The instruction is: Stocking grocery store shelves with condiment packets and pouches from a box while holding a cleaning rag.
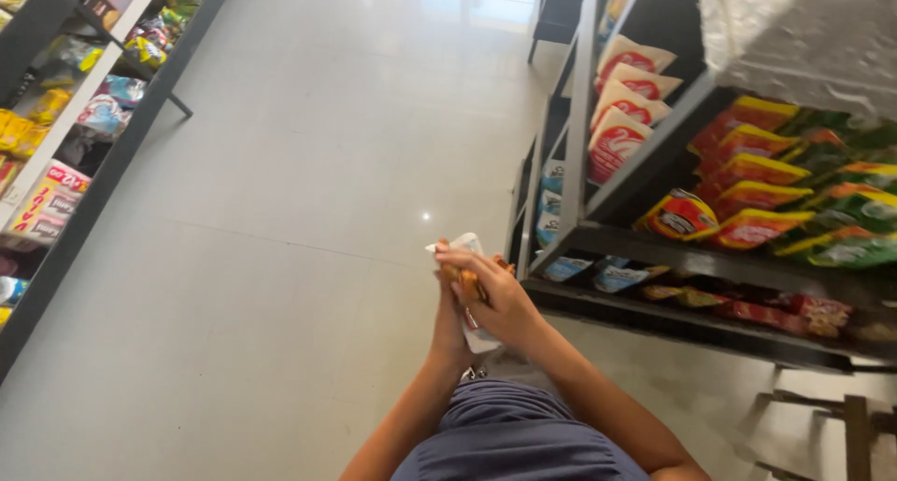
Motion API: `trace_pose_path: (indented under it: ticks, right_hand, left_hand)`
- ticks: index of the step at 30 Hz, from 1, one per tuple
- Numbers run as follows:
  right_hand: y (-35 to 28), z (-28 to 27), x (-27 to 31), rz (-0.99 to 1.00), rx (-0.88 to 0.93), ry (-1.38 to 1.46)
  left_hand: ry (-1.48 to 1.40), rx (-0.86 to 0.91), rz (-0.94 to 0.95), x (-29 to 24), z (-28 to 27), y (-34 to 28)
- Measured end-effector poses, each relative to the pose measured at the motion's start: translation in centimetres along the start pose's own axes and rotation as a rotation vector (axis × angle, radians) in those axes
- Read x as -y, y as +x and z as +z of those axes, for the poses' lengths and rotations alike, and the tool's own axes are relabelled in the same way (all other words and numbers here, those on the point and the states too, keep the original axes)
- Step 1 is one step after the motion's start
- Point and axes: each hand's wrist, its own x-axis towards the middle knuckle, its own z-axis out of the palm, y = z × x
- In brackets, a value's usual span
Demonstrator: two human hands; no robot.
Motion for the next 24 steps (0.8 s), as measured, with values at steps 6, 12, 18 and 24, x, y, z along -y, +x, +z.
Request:
trace_pose_path:
  ticks: [6,12,18,24]
  right_hand:
    - [1.3,2.6,-2.6,0.064,0.164,0.010]
    - [10.2,6.2,-7.1,-0.002,0.053,-0.187]
    - [22.5,6.8,-10.4,-0.033,-0.096,-0.264]
    - [32.2,4.6,-15.4,0.316,-0.140,-0.141]
  left_hand:
    - [-0.107,-0.070,0.033,-4.6,-6.5,5.6]
    - [0.074,-0.164,-0.020,-6.8,-7.8,10.2]
    - [0.163,-0.137,-0.012,-14.7,-8.1,16.9]
    - [0.443,0.077,-0.041,-20.3,-10.3,23.8]
